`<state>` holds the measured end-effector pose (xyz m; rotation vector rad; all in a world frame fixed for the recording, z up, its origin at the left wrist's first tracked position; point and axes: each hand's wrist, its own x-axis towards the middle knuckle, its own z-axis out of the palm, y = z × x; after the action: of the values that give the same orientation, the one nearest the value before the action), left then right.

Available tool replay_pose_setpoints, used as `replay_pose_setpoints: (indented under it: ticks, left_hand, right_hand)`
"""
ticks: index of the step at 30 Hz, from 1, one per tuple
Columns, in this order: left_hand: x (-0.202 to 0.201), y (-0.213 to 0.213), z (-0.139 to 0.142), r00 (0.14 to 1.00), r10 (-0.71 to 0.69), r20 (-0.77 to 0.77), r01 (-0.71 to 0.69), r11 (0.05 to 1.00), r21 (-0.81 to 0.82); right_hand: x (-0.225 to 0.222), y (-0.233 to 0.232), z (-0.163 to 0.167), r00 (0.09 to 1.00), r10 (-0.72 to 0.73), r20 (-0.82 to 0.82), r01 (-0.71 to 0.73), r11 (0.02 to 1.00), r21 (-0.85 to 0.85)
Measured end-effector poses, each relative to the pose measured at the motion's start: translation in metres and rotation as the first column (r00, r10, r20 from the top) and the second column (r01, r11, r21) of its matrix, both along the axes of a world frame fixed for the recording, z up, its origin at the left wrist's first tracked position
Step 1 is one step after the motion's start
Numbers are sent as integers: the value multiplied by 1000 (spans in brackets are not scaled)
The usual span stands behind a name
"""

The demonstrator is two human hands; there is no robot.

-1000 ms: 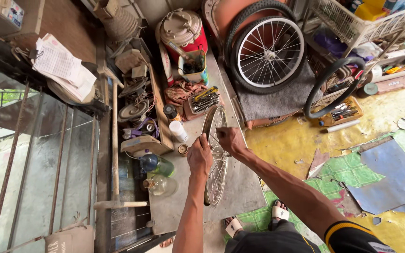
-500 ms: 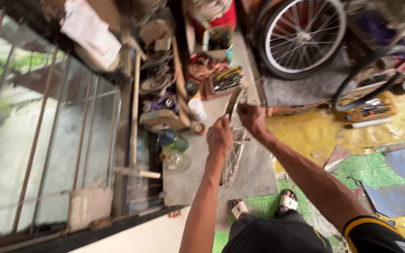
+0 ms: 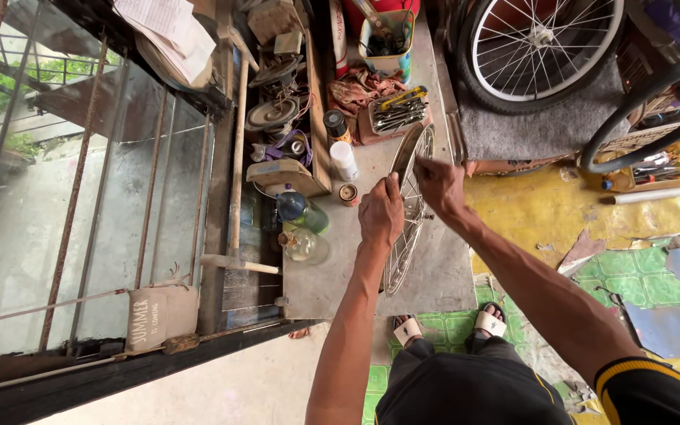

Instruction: The person works on a bicycle wheel rim resting on a workbench, holding the rim steady with one hand while using a small spoke wrench with the other to turn spoke nipples around the rim. They rotate the wheel progressively to work on different sections of the rim.

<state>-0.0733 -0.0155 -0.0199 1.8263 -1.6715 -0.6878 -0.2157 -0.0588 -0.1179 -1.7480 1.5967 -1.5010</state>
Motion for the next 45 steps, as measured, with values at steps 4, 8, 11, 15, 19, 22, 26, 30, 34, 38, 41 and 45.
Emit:
replay_pose_setpoints:
  ticks: [4,8,11,15,19,22,26,30,34,38,41,45]
  left_hand:
    - [5,-2,1,1000,-15,6,15,999,-41]
    - [2,0,-1,999,8,-42,-8,1000,2]
    - [-1,0,-2,1000,8,-8,-8,1000,0]
    - [1,-1,0,1000,3,-1,-3,1000,4]
    - [1,1,2,999,32,-20,-32,999,8]
    - [1,2,6,999,30,-16,-29,995,94]
    - [2,6,9,999,25,-28,-25,1000,7]
    - [3,6,11,999,18,-27,-17,999,33]
    - [1,5,14,999,25,-43,-24,999,40]
    - [1,6,16,999,19,-32,-16,997,80]
    - [2,6,17,999,23,-35,-19,996,86]
    - [2,6,16,998,29,-47,-25,997,73]
  right_hand:
    - [0,17,-4,994,71,-82,-64,995,76]
    - [-3,-5,-2,997,51,-61,-42,990,137]
    - [-2,-10,-1,998,55,-27,-51,991,126]
    - [2,11,-8,997,25,-73,-29,998,-55]
    - [-2,5,-11,994,58,-96,-36,976,213]
    - [-11,-11,-7,997,44,68,-59,969,240]
    - [-19,-18,-5,947,112,301,-201,937,284]
    - [-21,-16,-5,876,179,448,-314,916,248]
    - [-22,-19,-4,871,189,453,-336,902,271]
    - [-23,-16,-2,910,185,372,-312,895,319]
    - [-21,-9,-1,933,206,295,-295,907,299]
    - [-20,-8,0,937,223,269,-297,913,279]
